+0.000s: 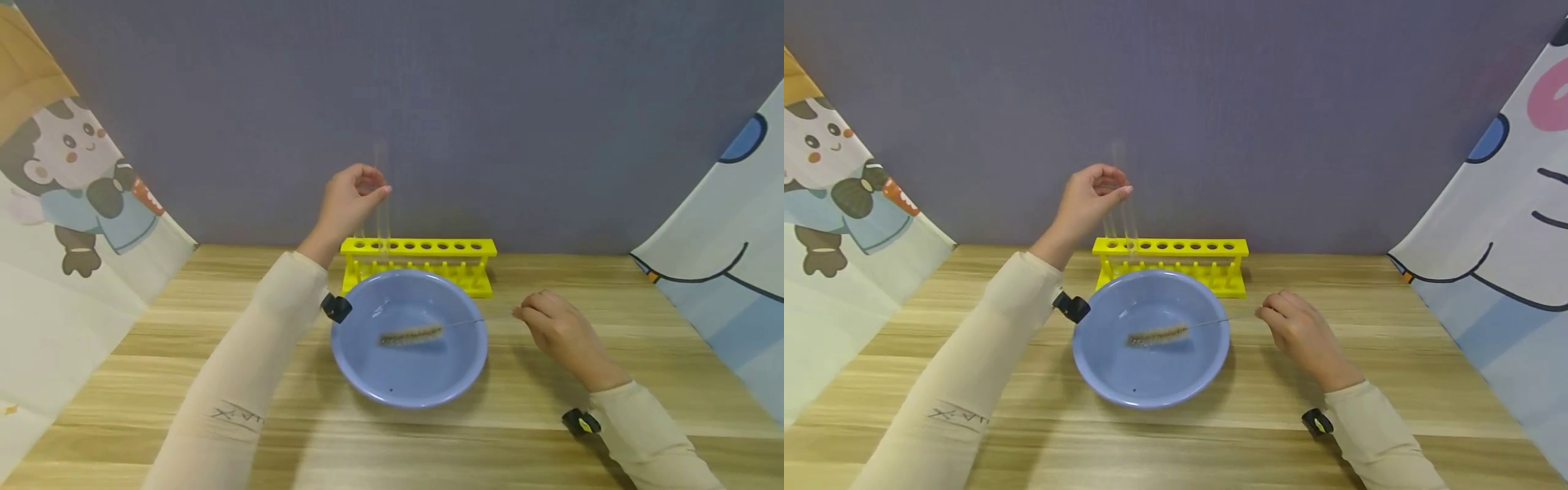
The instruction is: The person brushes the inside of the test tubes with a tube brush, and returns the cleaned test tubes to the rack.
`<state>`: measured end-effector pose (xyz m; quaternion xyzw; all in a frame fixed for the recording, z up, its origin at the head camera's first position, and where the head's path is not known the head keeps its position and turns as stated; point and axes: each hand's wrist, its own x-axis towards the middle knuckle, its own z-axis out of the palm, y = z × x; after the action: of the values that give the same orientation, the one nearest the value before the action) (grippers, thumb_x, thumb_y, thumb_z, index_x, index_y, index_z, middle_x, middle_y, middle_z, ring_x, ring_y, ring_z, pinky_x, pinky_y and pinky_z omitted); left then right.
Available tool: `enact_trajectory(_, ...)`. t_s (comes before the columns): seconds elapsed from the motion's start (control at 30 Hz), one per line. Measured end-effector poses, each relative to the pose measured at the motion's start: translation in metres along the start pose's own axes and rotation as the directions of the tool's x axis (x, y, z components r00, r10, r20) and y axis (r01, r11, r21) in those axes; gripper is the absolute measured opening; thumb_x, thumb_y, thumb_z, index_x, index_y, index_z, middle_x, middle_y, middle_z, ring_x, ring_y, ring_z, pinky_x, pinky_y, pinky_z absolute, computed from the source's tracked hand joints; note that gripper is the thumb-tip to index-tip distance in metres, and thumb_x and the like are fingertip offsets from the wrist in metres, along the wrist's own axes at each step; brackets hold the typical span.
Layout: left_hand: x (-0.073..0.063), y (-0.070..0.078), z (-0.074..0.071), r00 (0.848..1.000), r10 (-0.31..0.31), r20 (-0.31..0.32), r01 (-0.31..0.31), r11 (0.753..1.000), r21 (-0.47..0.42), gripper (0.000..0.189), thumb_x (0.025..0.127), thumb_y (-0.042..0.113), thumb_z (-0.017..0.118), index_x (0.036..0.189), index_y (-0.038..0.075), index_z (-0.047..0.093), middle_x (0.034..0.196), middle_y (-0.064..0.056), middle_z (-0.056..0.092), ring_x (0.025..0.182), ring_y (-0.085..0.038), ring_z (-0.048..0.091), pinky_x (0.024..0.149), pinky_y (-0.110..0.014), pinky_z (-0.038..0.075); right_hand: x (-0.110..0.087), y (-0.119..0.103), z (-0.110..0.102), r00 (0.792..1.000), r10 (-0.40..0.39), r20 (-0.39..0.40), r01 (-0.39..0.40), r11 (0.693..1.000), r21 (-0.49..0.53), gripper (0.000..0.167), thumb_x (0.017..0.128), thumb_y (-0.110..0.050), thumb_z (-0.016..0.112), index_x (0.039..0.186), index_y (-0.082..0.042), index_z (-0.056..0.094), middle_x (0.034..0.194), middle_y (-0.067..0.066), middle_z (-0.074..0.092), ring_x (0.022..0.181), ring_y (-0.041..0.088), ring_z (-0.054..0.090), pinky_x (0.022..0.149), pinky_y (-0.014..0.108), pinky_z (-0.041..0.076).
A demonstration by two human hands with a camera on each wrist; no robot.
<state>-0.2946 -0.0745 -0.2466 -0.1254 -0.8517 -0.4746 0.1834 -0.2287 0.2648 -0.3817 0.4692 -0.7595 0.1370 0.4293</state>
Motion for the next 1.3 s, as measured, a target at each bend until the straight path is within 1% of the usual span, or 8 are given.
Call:
enact_trajectory(0.23, 0.016, -0.001, 0.017, 0.998, -0.051, -0.022, 0.052, 0.998, 0.032, 0.026, 0.089, 0.022, 0.066, 0.109, 0.008, 0.06, 0.109, -0.005, 0.063, 0.1, -0.02, 0.062, 0.085, -0.032, 0.049, 0.002, -0.004, -0.003, 0.999, 0.001, 0.047, 0.0, 1.0, -0.007, 0.042, 0.103, -0.013, 0.031, 0.086, -0.001, 0.067, 0.076, 0.002, 0.054, 0.068, 0.017, 0.048, 0.061, 0.026, 0.042)
enact_trajectory(0.37, 0.019, -0.006, 0.021, 0.997, -0.061, -0.041, 0.063, 0.996, 0.059, 0.024, 0.088, 0.022, 0.067, 0.107, 0.008, 0.06, 0.107, -0.005, 0.064, 0.098, -0.02, 0.062, 0.085, -0.033, 0.049, 0.003, -0.007, -0.004, 0.996, 0.004, 0.094, -0.004, 1.0, 0.0, 0.042, 0.102, -0.012, 0.029, 0.089, 0.0, 0.067, 0.078, 0.003, 0.053, 0.071, 0.017, 0.049, 0.063, 0.027, 0.043)
enact_trajectory(0.5, 0.019, -0.011, 0.026, 0.998, -0.051, -0.034, 0.054, 0.994, 0.094, 0.025, 0.087, 0.02, 0.068, 0.107, 0.006, 0.061, 0.105, -0.007, 0.065, 0.096, -0.021, 0.063, 0.086, -0.033, 0.048, 0.004, -0.009, -0.003, 0.997, -0.011, 0.073, 0.01, 1.0, 0.013, 0.04, 0.102, -0.013, 0.033, 0.087, 0.001, 0.067, 0.077, 0.004, 0.054, 0.07, 0.018, 0.05, 0.062, 0.028, 0.044)
enact_trajectory(0.6, 0.019, -0.015, 0.03, 0.998, -0.052, -0.021, 0.054, 0.992, 0.11, 0.025, 0.088, 0.02, 0.068, 0.106, 0.005, 0.061, 0.104, -0.009, 0.065, 0.096, -0.022, 0.061, 0.086, -0.034, 0.048, 0.004, -0.009, -0.002, 0.999, -0.021, 0.048, 0.02, 1.0, 0.009, 0.039, 0.102, -0.015, 0.036, 0.084, 0.0, 0.066, 0.078, 0.005, 0.056, 0.07, 0.019, 0.051, 0.062, 0.029, 0.045)
enact_trajectory(0.77, 0.017, -0.02, 0.034, 0.994, -0.112, 0.014, 0.109, 0.986, 0.122, 0.026, 0.089, 0.025, 0.066, 0.107, 0.006, 0.061, 0.103, -0.007, 0.061, 0.095, -0.021, 0.056, 0.084, -0.035, 0.048, 0.002, -0.01, -0.002, 0.999, -0.02, 0.048, 0.021, 1.0, -0.005, 0.038, 0.102, -0.019, 0.038, 0.084, 0.0, 0.065, 0.079, 0.005, 0.057, 0.071, 0.021, 0.052, 0.063, 0.032, 0.045)
enact_trajectory(1.0, 0.016, -0.023, 0.036, 0.978, -0.196, 0.078, 0.181, 0.971, 0.159, 0.026, 0.09, 0.025, 0.065, 0.107, 0.006, 0.065, 0.106, -0.007, 0.063, 0.097, -0.021, 0.057, 0.083, -0.036, 0.049, -0.001, -0.011, -0.003, 0.999, -0.004, 0.037, 0.005, 1.0, -0.031, 0.041, 0.103, -0.022, 0.037, 0.082, 0.0, 0.065, 0.08, 0.006, 0.059, 0.072, 0.021, 0.053, 0.063, 0.032, 0.046)
enact_trajectory(1.17, 0.016, -0.022, 0.035, 0.972, -0.211, 0.101, 0.189, 0.963, 0.19, 0.025, 0.089, 0.022, 0.066, 0.106, 0.003, 0.067, 0.106, -0.01, 0.065, 0.097, -0.023, 0.059, 0.084, -0.036, 0.05, 0.002, -0.013, -0.004, 0.999, 0.031, 0.037, -0.029, 0.998, -0.049, 0.043, 0.103, -0.023, 0.037, 0.081, 0.0, 0.065, 0.08, 0.007, 0.059, 0.072, 0.021, 0.053, 0.063, 0.032, 0.046)
enact_trajectory(1.3, 0.014, -0.024, 0.035, 0.96, -0.244, 0.136, 0.211, 0.953, 0.219, 0.024, 0.089, 0.021, 0.067, 0.105, 0.003, 0.068, 0.107, -0.01, 0.066, 0.096, -0.023, 0.06, 0.083, -0.037, 0.051, 0.004, -0.016, -0.005, 0.998, 0.056, 0.037, -0.054, 0.997, -0.062, 0.043, 0.103, -0.023, 0.037, 0.08, 0.001, 0.065, 0.079, 0.007, 0.058, 0.071, 0.022, 0.053, 0.064, 0.034, 0.046)
